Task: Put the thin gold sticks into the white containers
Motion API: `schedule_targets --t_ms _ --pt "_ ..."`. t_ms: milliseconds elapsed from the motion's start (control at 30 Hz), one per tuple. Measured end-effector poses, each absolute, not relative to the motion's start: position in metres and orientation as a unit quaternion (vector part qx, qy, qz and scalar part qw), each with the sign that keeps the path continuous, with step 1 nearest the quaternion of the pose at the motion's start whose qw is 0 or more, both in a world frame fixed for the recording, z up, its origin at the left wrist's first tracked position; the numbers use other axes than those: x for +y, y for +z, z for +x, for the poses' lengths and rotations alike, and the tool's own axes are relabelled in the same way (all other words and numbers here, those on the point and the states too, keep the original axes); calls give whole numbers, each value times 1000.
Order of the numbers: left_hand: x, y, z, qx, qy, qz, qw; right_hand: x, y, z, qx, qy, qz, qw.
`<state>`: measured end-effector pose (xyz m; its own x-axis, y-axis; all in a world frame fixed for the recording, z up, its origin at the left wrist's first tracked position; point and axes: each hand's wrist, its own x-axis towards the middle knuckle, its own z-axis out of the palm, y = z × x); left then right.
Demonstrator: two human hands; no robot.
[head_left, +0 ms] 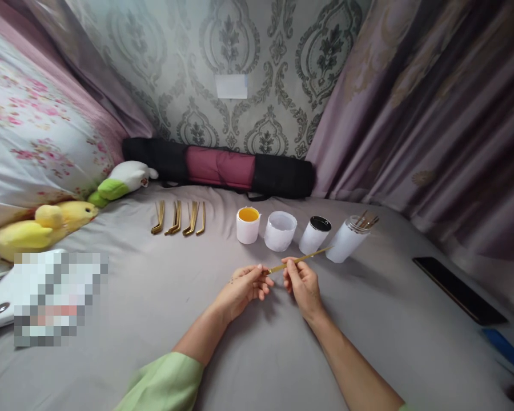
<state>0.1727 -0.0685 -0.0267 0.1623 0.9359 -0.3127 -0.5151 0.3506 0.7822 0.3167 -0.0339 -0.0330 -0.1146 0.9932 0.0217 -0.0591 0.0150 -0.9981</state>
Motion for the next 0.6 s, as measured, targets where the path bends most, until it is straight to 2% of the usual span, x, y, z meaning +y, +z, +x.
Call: schedule_targets --t_ms 600 --pt "-71 -26 175 389 463 260 752 -35 -32 321 -525 538 -452 480"
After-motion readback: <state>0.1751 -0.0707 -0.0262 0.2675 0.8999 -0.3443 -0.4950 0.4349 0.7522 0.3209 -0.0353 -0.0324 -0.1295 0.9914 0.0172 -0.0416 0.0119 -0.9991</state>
